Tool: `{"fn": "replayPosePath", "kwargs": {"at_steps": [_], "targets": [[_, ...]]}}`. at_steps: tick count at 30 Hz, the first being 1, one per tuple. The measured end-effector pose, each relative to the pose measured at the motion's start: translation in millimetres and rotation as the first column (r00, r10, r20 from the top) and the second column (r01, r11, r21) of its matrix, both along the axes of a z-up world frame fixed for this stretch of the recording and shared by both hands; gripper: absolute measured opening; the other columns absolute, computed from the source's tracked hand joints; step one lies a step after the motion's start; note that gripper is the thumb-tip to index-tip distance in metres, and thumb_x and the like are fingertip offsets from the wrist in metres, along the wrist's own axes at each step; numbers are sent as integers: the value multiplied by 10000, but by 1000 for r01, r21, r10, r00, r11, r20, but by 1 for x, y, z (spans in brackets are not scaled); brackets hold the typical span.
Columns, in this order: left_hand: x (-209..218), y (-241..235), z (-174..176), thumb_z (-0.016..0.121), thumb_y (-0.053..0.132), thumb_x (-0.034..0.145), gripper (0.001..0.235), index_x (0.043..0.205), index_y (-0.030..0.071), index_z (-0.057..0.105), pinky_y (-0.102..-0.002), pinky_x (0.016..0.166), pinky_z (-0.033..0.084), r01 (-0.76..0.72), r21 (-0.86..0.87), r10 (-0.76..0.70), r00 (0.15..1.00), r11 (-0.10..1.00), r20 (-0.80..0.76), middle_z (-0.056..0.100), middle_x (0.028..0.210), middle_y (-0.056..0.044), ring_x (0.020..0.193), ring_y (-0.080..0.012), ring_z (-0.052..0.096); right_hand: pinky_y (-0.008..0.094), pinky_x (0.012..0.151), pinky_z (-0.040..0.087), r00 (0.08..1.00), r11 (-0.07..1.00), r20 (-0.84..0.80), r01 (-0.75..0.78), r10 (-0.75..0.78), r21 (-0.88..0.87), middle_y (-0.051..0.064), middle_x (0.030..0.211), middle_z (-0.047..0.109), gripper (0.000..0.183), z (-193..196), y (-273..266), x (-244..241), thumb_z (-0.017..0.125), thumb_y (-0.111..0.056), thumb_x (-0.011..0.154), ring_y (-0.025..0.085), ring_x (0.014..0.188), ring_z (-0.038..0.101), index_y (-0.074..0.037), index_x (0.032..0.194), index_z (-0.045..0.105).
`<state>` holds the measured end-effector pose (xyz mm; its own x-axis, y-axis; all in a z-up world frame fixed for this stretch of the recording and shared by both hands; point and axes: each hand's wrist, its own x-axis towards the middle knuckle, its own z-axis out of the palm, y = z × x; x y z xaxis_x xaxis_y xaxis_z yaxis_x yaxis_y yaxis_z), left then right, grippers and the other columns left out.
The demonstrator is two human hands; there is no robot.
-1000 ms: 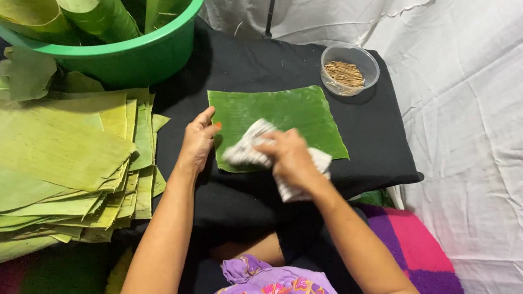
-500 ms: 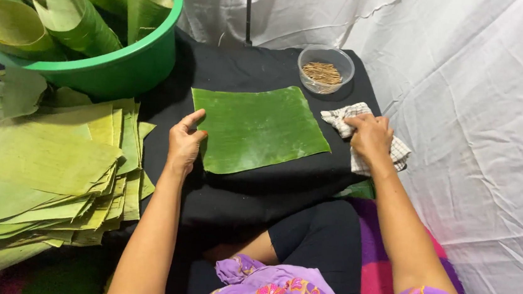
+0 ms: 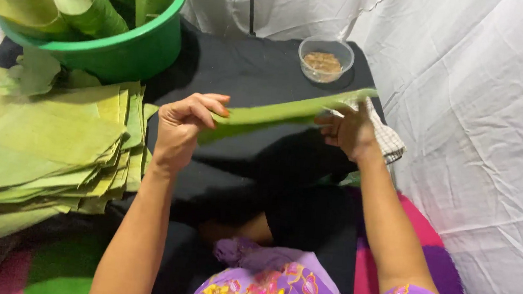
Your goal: Cleaning banana leaves with a cloth and folding them into cone shapes for food packaging.
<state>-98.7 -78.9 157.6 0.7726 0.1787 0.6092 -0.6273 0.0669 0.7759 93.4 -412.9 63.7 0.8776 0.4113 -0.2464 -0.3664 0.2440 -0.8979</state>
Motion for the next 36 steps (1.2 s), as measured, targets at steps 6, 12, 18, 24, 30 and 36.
{"fn": "replayPosePath", "kwargs": {"at_steps": [6,12,18,24,30,36], "targets": [[-24,0,-7,605,-157,787,392,526,135,590,-556,1258,22,18,267,-8,999,964,-39,733,714,-35,1142,-288,717,429,694,625,981,922,-139,174,-133,347,139,1001,776,344,1,-42,-28,666,-397,969,294,745,758,-131,1185,694],[-5,7,-40,584,-64,931,385,661,202,649,-674,1209,-23,-259,464,353,927,847,-127,759,848,65,1289,-221,633,432,817,643,948,977,251,211,-196,-33,68,1134,734,501,-52,-20,-9,713,24,860,260,947,752,-189,1312,670],[4,4,-42,552,-138,846,264,788,77,693,-470,1116,419,-468,120,480,870,876,-112,575,1387,-144,1269,-312,545,348,968,598,865,968,444,251,-232,16,10,1317,631,768,3,29,-58,657,94,889,148,1123,646,-236,1547,435],[56,40,-128,483,14,810,372,1028,87,775,-316,747,613,-502,-204,256,701,841,-666,639,1287,-172,873,-212,698,500,690,675,987,949,83,153,-135,-276,179,1141,685,803,-70,28,16,714,67,837,429,778,751,-224,1511,388],[56,47,-164,679,-54,842,834,1578,144,340,-431,873,595,-457,-21,299,614,889,-731,652,1154,-247,1013,-293,683,399,607,674,995,922,31,102,-97,-374,267,1026,665,759,-69,32,6,656,70,841,388,732,764,-140,1522,394],[45,31,-93,513,-168,735,1030,1621,310,297,-274,564,512,-211,76,197,642,975,-741,396,1586,-275,869,-253,666,381,610,670,996,909,23,88,-87,-407,173,1130,595,441,-52,37,-3,623,-139,944,342,737,771,-75,1376,556]]}}
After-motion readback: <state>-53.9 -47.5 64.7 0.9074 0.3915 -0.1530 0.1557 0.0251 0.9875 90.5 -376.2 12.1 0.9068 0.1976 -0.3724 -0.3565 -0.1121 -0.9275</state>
